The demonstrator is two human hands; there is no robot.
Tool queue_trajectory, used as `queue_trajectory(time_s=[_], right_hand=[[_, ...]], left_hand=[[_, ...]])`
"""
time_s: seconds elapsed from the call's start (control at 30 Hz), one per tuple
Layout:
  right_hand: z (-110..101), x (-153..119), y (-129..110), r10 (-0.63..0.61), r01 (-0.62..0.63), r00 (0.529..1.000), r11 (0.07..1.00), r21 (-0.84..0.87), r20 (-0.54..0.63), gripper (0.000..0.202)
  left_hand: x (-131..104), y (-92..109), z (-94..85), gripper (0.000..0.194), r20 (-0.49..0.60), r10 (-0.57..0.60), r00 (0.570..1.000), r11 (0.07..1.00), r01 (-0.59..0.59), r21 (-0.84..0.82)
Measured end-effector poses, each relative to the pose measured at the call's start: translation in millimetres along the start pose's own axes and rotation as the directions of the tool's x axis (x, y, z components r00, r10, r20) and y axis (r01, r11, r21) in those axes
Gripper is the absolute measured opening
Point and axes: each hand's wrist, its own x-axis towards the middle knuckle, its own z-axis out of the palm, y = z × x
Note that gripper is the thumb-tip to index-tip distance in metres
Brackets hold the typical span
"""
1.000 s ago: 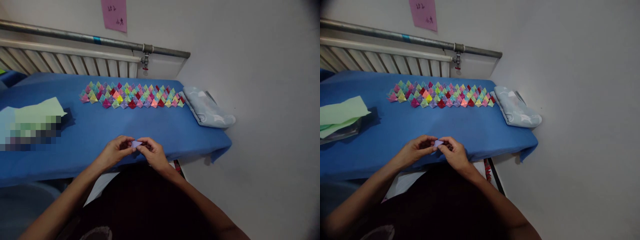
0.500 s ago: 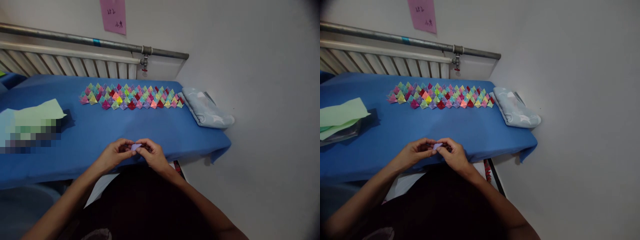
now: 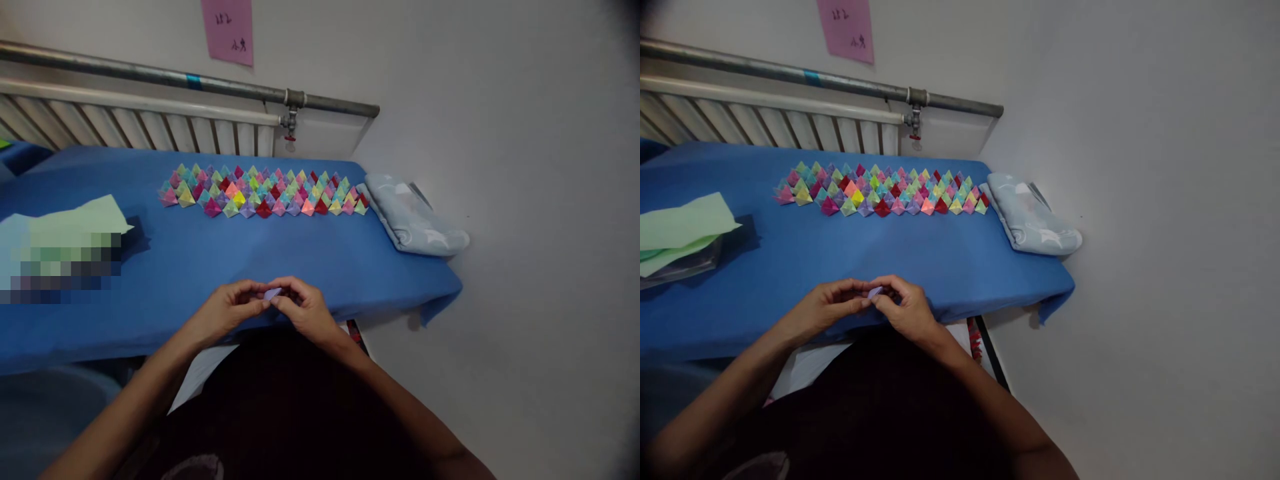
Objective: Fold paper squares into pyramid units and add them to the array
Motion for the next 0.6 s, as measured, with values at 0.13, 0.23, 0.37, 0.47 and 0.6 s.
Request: queue_trajectory(time_s=[0.13,0.23,0.37,0.47,0.6], right_hand=[[0.3,0.8,2.3,-0.01,0.01,1.0,1.0,-0.014,0.009,0.021],[0.2,1.1,2.7,0.007,-0.007,1.0,1.0,-0.016,0.009,0.022],[0.1,1.0,0.3,0.027,-0.028,1.0,0.999,0.039,0.011,0.023],[-0.1,0.6,-1.5,0.043,-0.045,0.999,0.996,0.081,0.018,0.024],[-0.4,0.5,-2.2,0.057,-0.059,0.998,0.996,0.064,0.025,0.024]], left_hand=[[-0.3,-1.5,-0.1,0.036,0.013,-0.007,1.0,1.0,0.007,0.027],[-0.3,-2.5,-1.6,0.036,0.022,-0.008,1.0,0.999,0.006,0.054],[-2.0,-0.1,-3.2,0.034,0.032,0.003,0.999,0.998,-0.005,0.063],[-3.4,2.9,-3.9,0.031,0.04,0.0,0.999,0.999,-0.002,0.047],[-3.1,2.7,-4.9,0.031,0.047,-0.003,0.999,0.998,0.0,0.057]])
